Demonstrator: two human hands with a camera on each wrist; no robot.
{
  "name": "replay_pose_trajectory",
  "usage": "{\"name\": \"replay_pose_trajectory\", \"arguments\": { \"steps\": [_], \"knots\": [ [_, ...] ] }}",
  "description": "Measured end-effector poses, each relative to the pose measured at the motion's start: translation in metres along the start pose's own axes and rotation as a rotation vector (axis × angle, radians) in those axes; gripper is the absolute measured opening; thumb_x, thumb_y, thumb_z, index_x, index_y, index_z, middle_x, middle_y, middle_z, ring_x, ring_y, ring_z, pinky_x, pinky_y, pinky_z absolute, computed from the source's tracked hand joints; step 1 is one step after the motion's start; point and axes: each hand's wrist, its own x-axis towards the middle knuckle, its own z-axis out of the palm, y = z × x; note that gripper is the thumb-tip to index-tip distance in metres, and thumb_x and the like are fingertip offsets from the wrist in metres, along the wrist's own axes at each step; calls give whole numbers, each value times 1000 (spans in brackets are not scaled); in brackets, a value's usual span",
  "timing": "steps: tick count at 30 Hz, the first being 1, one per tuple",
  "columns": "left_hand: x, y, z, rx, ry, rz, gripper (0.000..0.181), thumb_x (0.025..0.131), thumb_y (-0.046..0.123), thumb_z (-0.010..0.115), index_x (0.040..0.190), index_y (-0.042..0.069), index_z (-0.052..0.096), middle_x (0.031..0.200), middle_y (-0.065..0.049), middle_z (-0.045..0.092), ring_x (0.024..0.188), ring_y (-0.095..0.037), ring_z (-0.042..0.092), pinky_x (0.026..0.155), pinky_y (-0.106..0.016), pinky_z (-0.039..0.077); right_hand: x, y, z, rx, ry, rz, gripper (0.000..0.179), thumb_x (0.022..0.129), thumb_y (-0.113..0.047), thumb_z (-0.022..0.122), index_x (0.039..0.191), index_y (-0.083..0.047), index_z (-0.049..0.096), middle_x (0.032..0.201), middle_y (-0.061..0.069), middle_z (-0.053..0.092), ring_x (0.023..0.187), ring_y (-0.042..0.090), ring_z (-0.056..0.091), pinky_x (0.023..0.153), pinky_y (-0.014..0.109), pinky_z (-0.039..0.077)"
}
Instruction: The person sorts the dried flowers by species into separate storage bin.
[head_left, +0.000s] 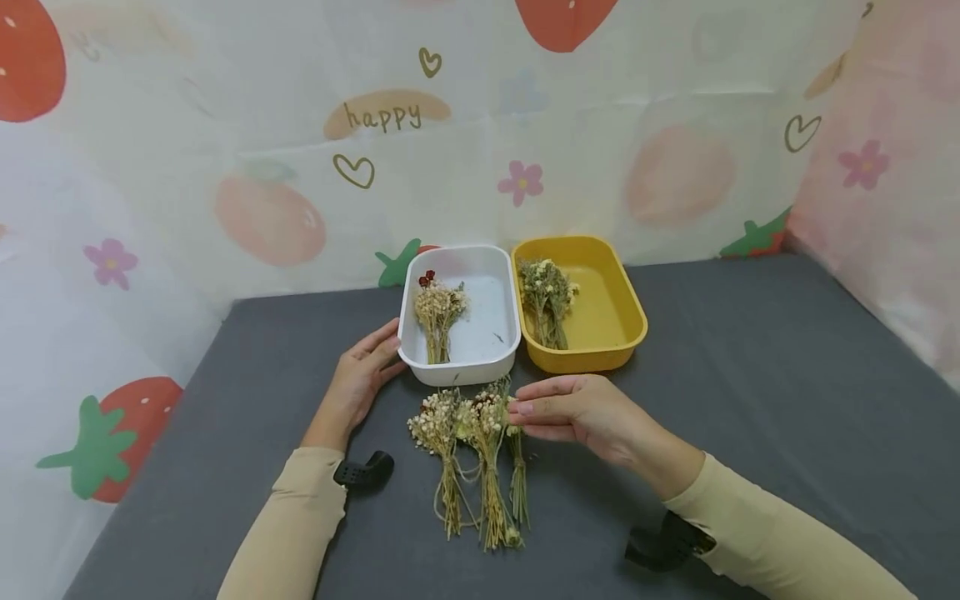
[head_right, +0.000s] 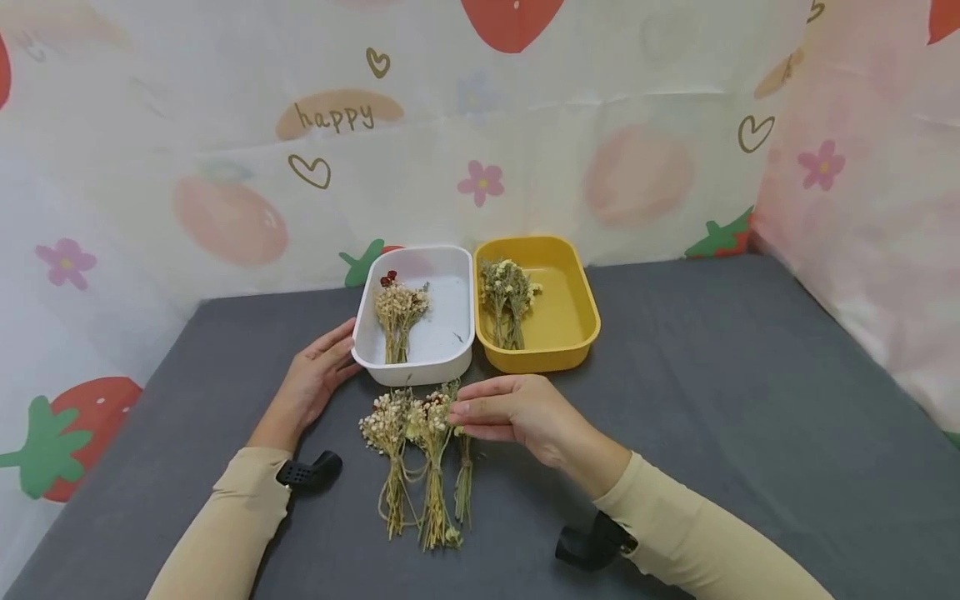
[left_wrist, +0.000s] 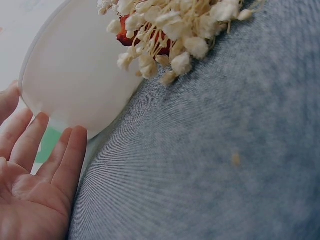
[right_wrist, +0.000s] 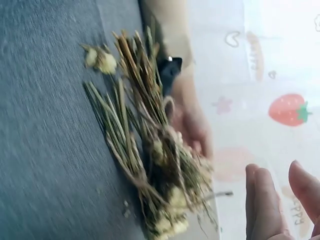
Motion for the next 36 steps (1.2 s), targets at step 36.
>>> {"name": "replay_pose_trajectory", "arguments": {
  "steps": [36],
  "knots": [
    [0,0,-1,12,0,-1,55,102,25,58,153,12,41,158,-8,41,131,-10,53,105,-27,51,5,43,11,-219,-124,152,50,87,-12,76,129,10,60,122,20,69,102,23,73,92,39,60]
  ]
}}
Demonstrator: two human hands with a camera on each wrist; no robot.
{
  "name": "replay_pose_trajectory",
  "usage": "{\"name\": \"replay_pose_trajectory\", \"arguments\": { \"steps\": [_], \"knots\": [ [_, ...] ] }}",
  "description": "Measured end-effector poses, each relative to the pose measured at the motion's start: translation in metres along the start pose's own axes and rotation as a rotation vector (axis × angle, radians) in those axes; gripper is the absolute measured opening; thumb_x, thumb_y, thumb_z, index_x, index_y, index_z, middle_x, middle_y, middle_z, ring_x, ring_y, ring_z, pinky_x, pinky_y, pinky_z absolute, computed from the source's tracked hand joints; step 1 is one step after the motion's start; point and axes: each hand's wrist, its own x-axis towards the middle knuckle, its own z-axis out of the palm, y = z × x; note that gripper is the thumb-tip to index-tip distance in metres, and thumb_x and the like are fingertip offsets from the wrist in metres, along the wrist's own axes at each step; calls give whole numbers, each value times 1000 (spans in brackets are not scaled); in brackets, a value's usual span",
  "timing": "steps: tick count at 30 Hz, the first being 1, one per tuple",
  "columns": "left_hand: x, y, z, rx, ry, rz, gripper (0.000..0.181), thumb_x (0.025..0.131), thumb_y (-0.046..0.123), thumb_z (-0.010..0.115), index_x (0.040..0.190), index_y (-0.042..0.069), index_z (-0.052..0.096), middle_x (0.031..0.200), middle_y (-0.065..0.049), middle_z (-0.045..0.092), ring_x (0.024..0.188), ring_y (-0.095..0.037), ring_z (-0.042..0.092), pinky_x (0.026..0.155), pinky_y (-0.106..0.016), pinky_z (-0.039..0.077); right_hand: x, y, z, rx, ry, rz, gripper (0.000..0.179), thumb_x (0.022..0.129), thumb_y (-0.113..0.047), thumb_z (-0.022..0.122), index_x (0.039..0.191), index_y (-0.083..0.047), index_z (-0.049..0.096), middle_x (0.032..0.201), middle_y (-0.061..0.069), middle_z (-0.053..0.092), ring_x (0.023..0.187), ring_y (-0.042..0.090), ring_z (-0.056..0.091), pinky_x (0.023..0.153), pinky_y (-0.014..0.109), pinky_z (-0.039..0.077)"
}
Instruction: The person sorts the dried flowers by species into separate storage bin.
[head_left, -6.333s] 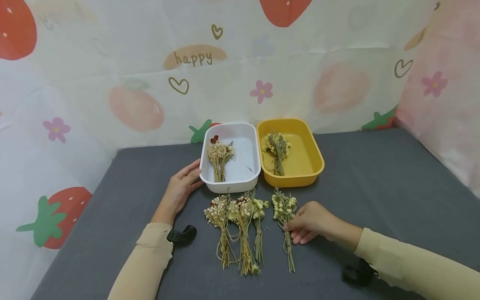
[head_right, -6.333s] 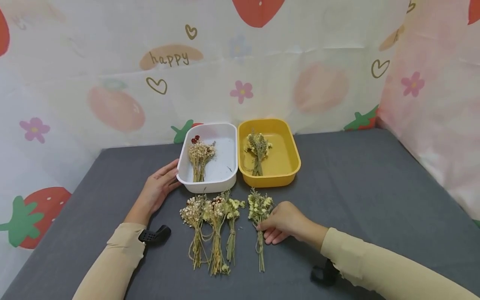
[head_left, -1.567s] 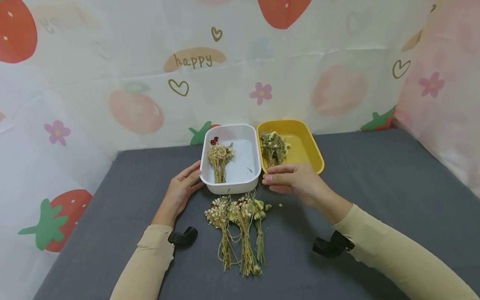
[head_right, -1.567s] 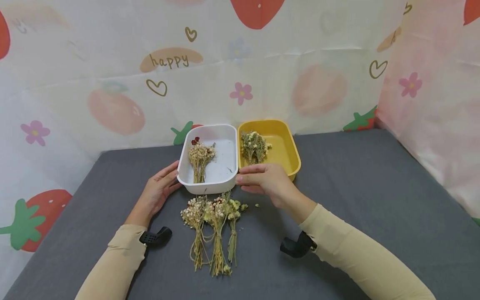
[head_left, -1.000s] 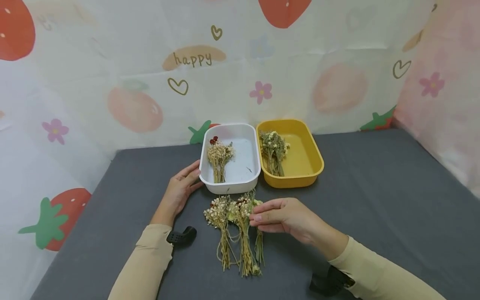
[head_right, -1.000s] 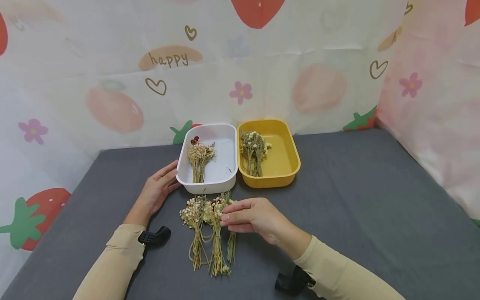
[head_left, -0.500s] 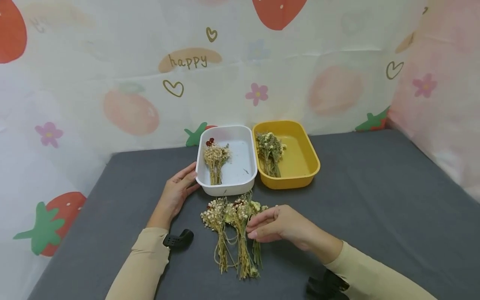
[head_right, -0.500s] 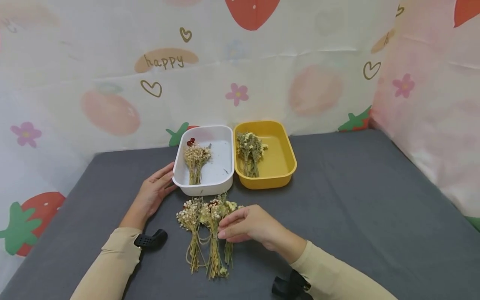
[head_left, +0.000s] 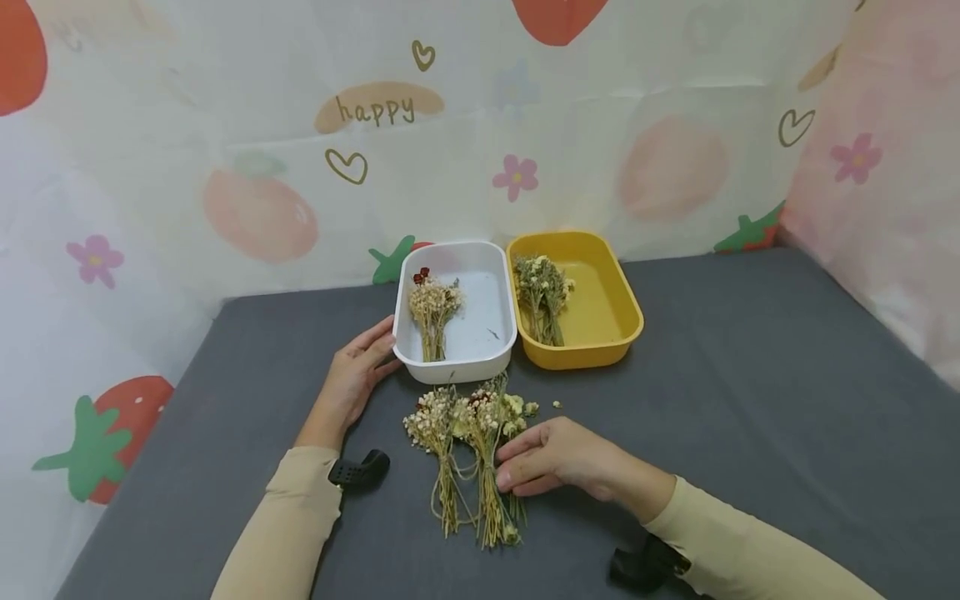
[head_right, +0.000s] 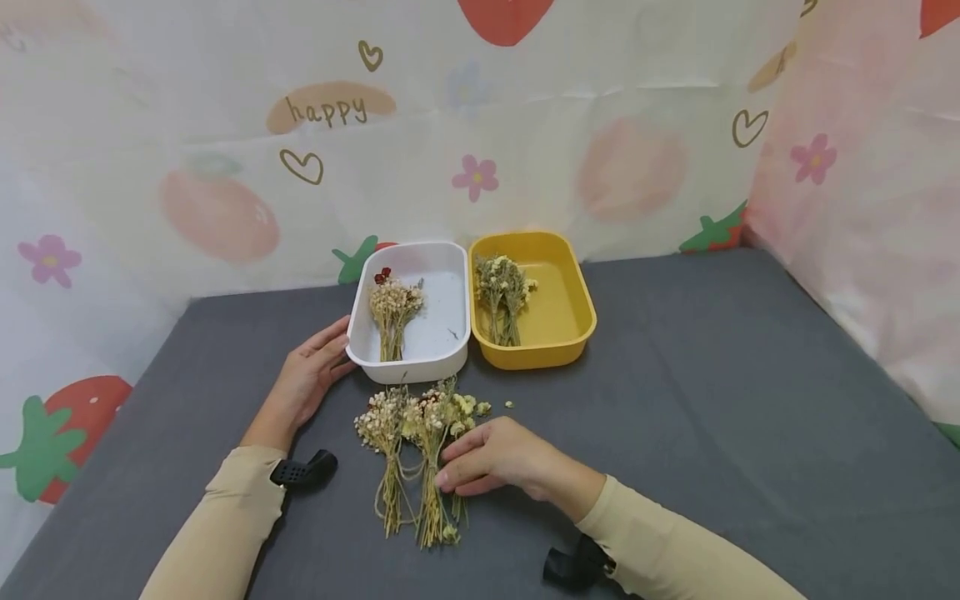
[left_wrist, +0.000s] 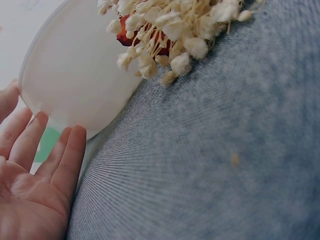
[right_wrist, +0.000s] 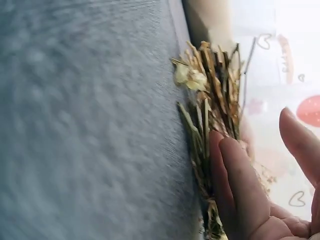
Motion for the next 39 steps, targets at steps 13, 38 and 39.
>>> {"name": "replay_pose_trajectory", "arguments": {
  "steps": [13,38,39],
  "knots": [
    [1,2,3,-11,1,0,57,101,25,59,153,10,40,158,-12,40,122,-3,57,98,-22,54,0,0,3,-5,-4,51,47,88,-6,73,132,7,60,115,19,73,96,16,73,89,37,61],
    [3,3,3,-9,20,-22,58,102,26,58,154,10,38,159,-11,39,123,-3,55,97,-21,54,17,-7,11,-70,93,43,20,87,-13,77,101,1,77,83,10,77,70,12,73,68,29,64],
    [2,3,4,-8,19,-23,58,102,26,58,154,10,38,159,-11,39,125,-4,54,97,-21,54,17,-7,11,-75,93,43,18,87,-12,76,100,1,77,81,9,77,69,11,72,68,29,64]
  ]
}}
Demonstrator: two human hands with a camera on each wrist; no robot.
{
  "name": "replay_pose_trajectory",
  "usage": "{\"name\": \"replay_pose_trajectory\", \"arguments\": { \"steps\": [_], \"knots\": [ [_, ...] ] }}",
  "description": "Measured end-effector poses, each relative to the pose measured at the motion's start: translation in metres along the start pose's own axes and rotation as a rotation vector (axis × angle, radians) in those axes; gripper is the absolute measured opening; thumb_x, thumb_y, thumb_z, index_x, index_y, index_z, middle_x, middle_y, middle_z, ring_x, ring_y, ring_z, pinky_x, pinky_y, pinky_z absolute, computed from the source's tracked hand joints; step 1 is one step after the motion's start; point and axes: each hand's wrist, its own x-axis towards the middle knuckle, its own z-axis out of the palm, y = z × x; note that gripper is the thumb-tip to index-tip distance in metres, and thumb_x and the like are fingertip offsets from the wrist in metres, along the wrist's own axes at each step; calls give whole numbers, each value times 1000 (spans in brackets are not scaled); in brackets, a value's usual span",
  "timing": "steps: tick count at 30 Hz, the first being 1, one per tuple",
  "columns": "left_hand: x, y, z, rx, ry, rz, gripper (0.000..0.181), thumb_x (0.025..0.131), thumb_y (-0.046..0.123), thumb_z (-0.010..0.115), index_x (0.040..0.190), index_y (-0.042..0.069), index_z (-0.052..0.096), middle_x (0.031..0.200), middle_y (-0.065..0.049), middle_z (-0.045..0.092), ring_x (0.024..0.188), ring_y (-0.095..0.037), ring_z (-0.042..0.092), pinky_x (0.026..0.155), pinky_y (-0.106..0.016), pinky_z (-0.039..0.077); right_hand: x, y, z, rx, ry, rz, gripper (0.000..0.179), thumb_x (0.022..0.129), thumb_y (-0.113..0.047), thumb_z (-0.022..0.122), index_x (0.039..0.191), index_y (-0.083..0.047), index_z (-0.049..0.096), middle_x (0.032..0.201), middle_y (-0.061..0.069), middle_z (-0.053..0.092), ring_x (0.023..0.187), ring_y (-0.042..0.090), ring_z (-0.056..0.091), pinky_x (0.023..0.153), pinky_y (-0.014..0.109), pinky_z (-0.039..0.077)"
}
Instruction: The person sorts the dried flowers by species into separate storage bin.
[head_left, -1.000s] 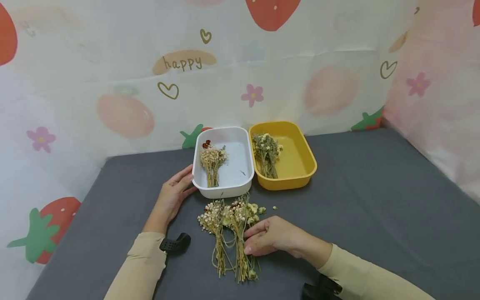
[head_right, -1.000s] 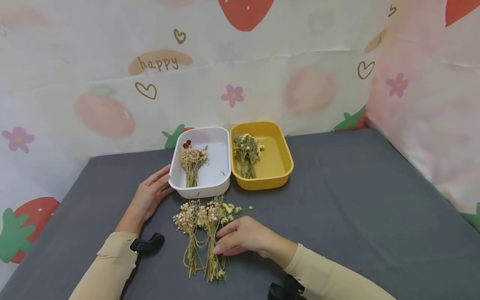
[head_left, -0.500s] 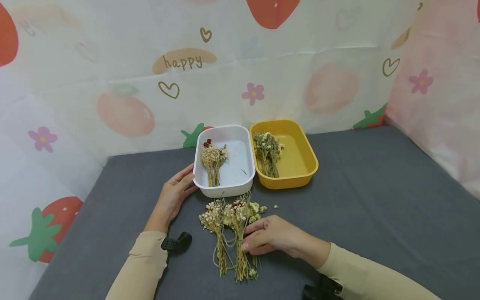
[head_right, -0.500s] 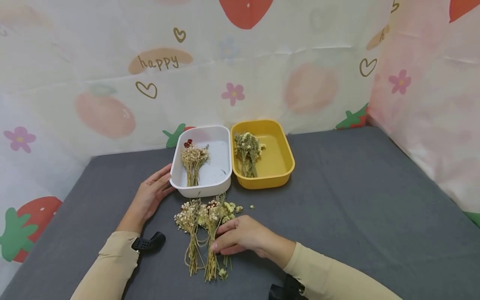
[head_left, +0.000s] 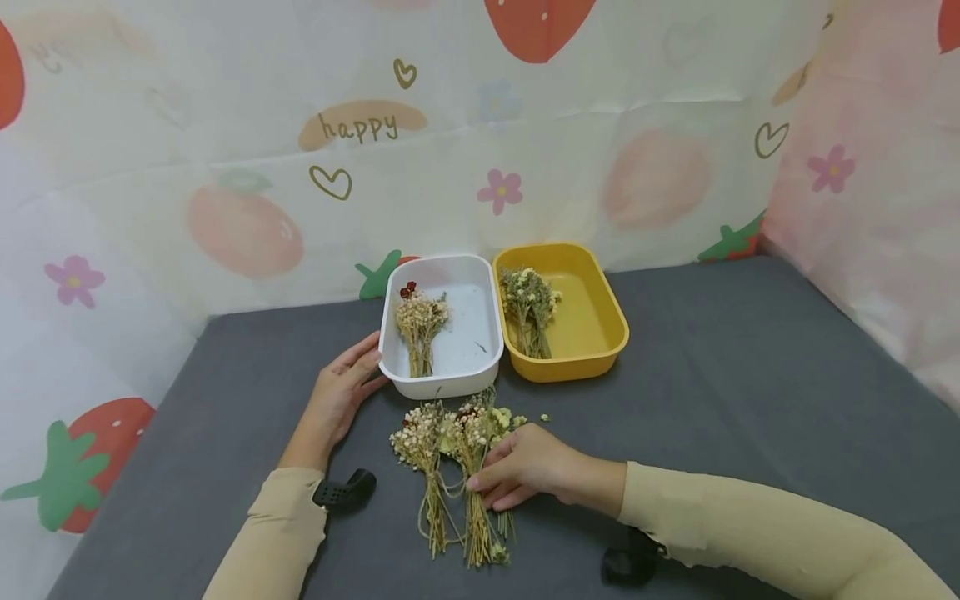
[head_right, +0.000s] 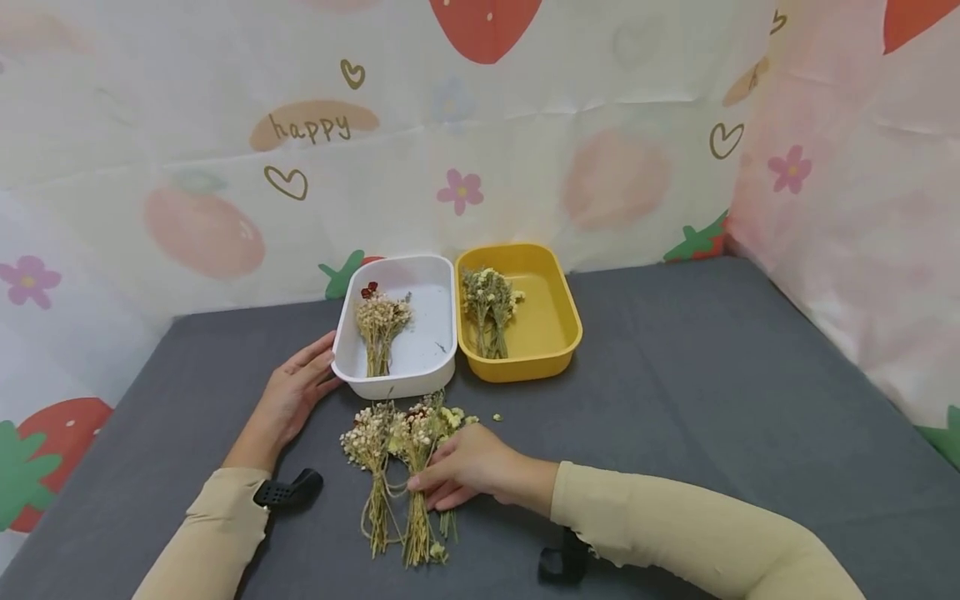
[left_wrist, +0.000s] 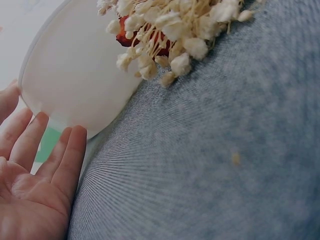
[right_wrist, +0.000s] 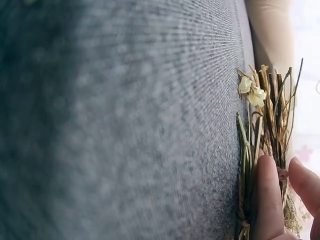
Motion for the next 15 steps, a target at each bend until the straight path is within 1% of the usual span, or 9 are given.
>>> {"name": "replay_pose_trajectory", "arguments": {
  "steps": [4,6,8,12,15],
  "knots": [
    [-2,0,-1,6,-11,2,57,102,26,57,154,11,38,159,-9,39,133,-10,50,98,-21,53,-1,0,1,-16,17,2,13,86,-8,76,95,2,75,75,3,75,66,10,70,68,29,64],
    [-2,0,-1,5,-14,6,56,103,25,57,154,11,39,159,-9,39,134,-11,49,99,-21,53,-2,-1,1,-20,24,2,11,85,-6,76,93,1,74,73,2,73,66,10,69,68,30,64],
    [-2,0,-2,5,-12,6,56,103,25,57,154,11,39,159,-9,39,132,-8,51,98,-21,53,-3,-1,0,-21,26,6,10,84,-5,76,92,1,73,73,2,72,66,10,69,68,31,64],
    [-2,1,-3,-2,-7,7,57,102,25,58,154,10,39,159,-10,38,121,0,57,98,-21,54,-5,-1,-1,-22,28,5,10,84,-4,76,92,1,73,74,2,73,66,10,69,69,31,64],
    [-1,0,-2,-7,-7,10,58,102,25,59,154,10,39,159,-10,38,117,2,58,98,-22,54,-10,-3,-3,-26,33,-3,12,84,-5,76,94,2,74,77,2,74,68,11,70,71,32,64]
  ]
}}
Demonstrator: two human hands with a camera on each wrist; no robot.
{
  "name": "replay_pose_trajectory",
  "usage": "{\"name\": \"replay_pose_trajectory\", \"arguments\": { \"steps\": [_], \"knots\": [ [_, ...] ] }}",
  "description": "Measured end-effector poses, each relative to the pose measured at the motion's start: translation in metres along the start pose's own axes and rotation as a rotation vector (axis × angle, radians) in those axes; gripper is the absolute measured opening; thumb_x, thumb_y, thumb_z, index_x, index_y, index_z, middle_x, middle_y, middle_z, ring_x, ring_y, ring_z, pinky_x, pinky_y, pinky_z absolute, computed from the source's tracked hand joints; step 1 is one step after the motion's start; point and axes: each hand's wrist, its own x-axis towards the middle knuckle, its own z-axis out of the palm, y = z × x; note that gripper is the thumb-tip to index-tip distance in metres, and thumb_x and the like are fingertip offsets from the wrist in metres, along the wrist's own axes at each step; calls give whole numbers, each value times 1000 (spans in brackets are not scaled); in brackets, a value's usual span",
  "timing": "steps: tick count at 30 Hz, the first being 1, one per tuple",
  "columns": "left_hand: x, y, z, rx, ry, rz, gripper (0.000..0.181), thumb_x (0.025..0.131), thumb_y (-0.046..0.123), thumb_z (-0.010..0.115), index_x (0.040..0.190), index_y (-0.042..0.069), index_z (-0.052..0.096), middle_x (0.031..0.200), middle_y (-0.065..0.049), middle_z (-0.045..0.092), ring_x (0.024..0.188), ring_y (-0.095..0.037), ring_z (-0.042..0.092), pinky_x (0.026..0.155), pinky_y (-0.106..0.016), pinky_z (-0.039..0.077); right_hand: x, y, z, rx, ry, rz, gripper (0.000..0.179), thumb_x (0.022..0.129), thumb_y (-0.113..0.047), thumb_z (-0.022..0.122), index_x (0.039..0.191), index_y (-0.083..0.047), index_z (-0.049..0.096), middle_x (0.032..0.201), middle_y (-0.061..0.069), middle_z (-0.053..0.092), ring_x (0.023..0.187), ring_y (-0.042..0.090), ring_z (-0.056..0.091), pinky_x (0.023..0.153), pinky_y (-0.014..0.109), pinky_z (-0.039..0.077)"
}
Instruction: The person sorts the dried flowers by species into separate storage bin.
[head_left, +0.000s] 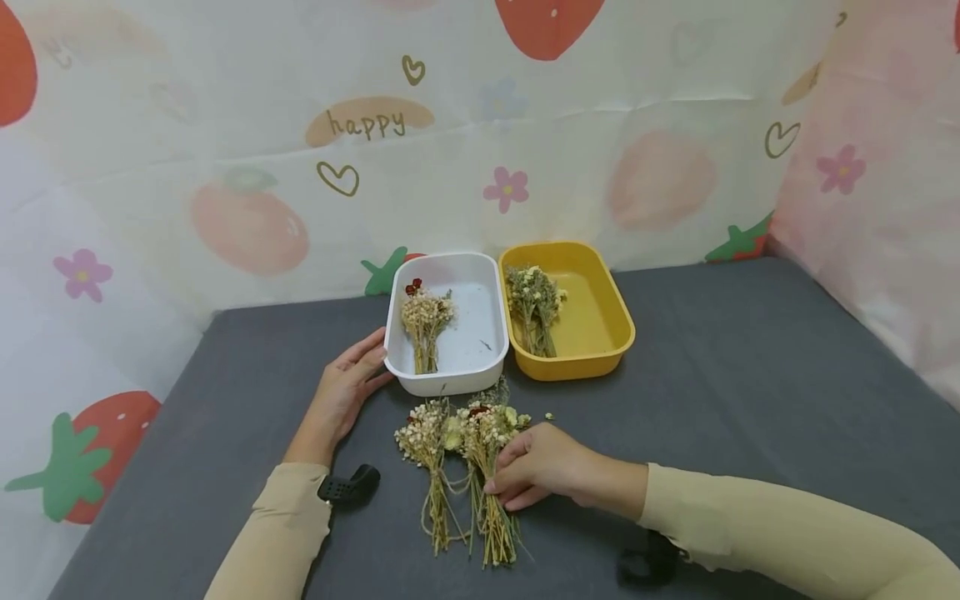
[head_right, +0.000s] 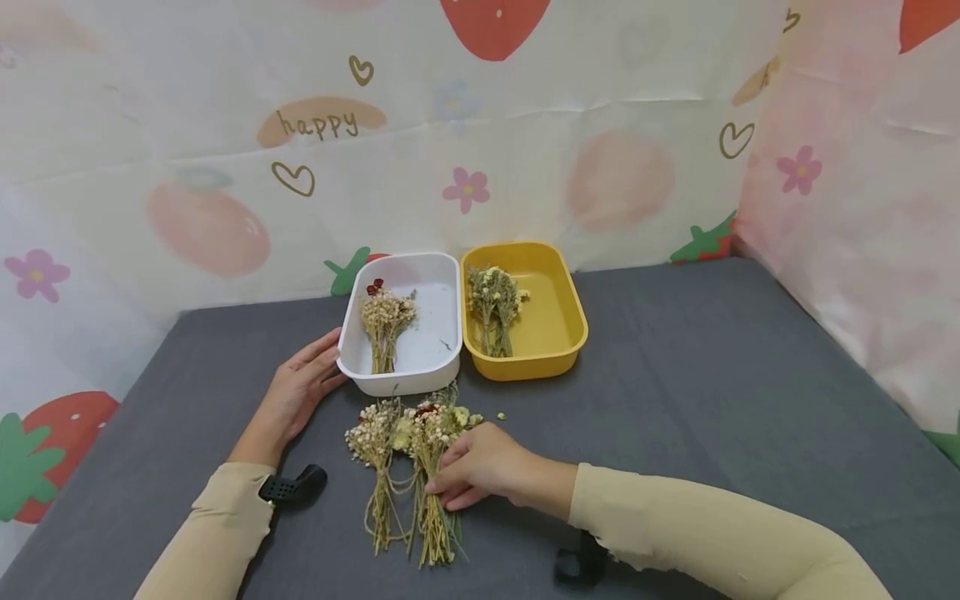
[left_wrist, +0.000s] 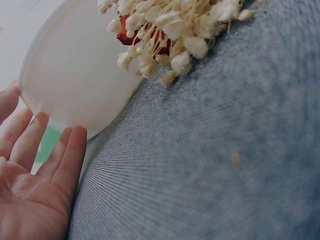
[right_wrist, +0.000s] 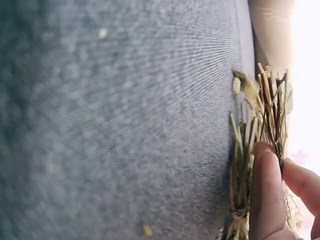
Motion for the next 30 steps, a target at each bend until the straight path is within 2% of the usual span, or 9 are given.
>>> {"name": "replay_pose_trajectory", "arguments": {
  "steps": [13,17,23,30],
  "knots": [
    [0,4,-3,4,0,12,58,102,25,58,154,9,38,159,-11,38,120,0,57,96,-20,55,-22,-20,-15,-5,8,-61,26,84,-8,76,106,6,73,87,6,77,76,13,73,75,35,64],
    [0,4,-1,-3,-5,19,57,102,25,58,153,9,39,159,-11,39,122,-2,56,101,-24,53,-26,-25,-23,3,22,-85,31,84,-9,76,111,7,71,95,10,78,81,14,74,77,35,64],
    [1,1,1,-4,-18,4,55,103,23,57,154,10,39,159,-9,39,133,-11,50,109,-33,49,-27,-30,-33,-15,42,-93,32,85,-11,77,111,6,71,95,8,78,81,13,73,78,35,64],
    [-2,-1,-1,-2,-9,2,56,102,24,58,154,10,39,159,-8,40,132,-10,51,104,-27,52,-16,-43,-43,-60,60,-116,38,86,-14,77,117,5,69,95,7,77,81,13,73,79,34,64]
  ]
}}
